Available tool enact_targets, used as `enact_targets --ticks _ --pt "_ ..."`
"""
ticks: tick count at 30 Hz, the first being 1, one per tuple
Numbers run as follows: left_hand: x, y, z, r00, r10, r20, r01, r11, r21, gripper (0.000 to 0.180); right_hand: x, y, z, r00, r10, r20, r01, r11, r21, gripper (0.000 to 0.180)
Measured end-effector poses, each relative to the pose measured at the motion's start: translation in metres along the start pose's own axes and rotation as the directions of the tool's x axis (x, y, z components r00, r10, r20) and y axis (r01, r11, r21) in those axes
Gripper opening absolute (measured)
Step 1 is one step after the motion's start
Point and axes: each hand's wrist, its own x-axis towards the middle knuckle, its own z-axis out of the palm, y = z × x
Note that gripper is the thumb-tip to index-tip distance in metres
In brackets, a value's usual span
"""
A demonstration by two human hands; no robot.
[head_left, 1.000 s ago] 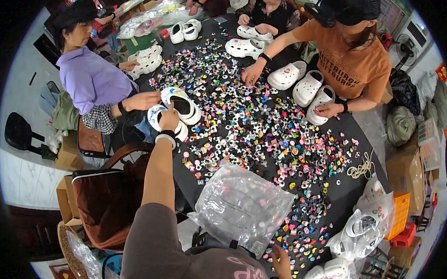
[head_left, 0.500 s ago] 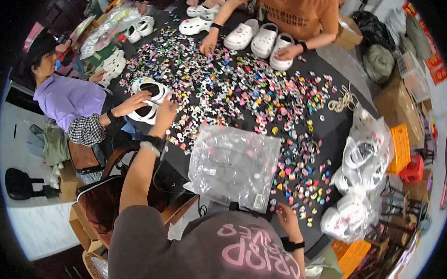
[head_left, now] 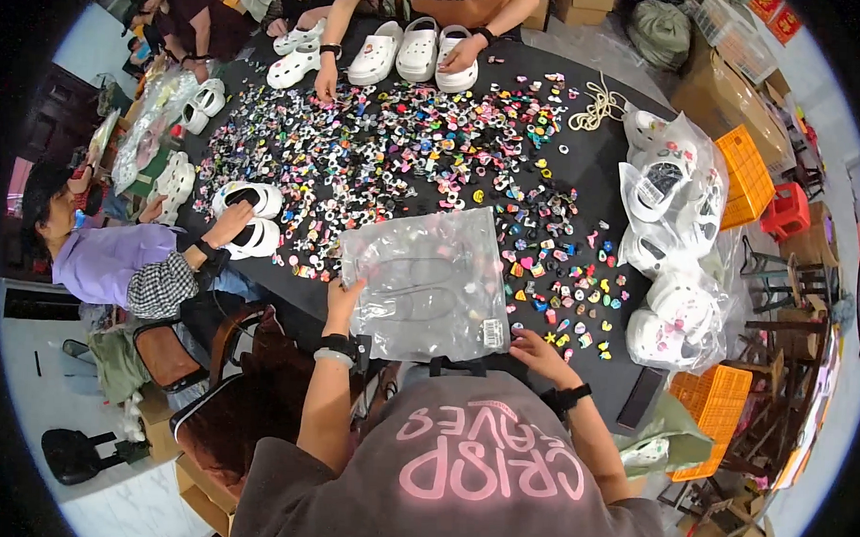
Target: Attaching decorative charms to white clog-style shoes.
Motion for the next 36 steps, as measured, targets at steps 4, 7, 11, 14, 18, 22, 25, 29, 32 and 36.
enact_targets --ticks 4,7,11,14,18,22,25,29,32,36 --pt "-0.033 0.048 0.004 0.981 -0.127 0.147 0.156 0.967 -0.203 0.036 0.018 -0.011 0.005 0.996 0.07 0.056 -0.061 0.987 -0.149 0.053" --pt "-0.051 0.059 -0.015 0.967 -0.091 0.236 0.17 0.926 -0.338 0.034 0.026 -0.013 0.016 0.985 -0.173 -0.006 0.169 0.968 -0.186 0.041" --pt "-0.072 0.069 -0.03 1.0 -0.013 0.017 0.018 0.917 -0.398 0.029 0.025 -0.003 0.007 0.997 -0.043 -0.058 0.051 0.988 0.146 0.036" --pt "-0.086 0.072 -0.047 0.993 -0.095 -0.076 0.05 0.888 -0.458 0.026 0.023 -0.018 0.0 0.996 0.029 -0.09 -0.002 0.957 0.289 0.033" --pt "-0.096 0.07 -0.066 0.994 -0.083 0.071 0.107 0.871 -0.479 0.03 0.022 -0.053 -0.002 0.995 0.006 -0.1 0.029 0.939 0.343 0.034" --pt "-0.102 0.069 -0.066 0.947 0.048 0.317 0.063 0.942 -0.329 0.033 0.024 -0.067 -0.012 0.962 -0.047 -0.268 0.148 0.917 0.371 0.032" --pt "-0.099 0.072 -0.063 0.949 0.006 0.315 0.097 0.946 -0.31 0.033 0.024 -0.08 -0.017 0.95 -0.061 -0.306 0.18 0.909 0.376 0.028" --pt "-0.082 0.087 -0.063 0.992 -0.102 0.078 0.128 0.84 -0.528 0.019 0.023 -0.086 -0.012 0.93 -0.119 -0.348 0.245 0.906 0.345 0.027" --pt "-0.058 0.101 -0.073 0.997 -0.056 0.058 0.081 0.752 -0.654 0.022 0.021 -0.081 -0.015 0.939 -0.083 -0.333 0.212 0.903 0.374 0.028" --pt "-0.029 0.127 -0.083 1.0 0.0 0.009 0.007 0.584 -0.812 0.034 0.02 -0.073 -0.019 0.938 -0.049 -0.343 0.19 0.901 0.39 0.028"
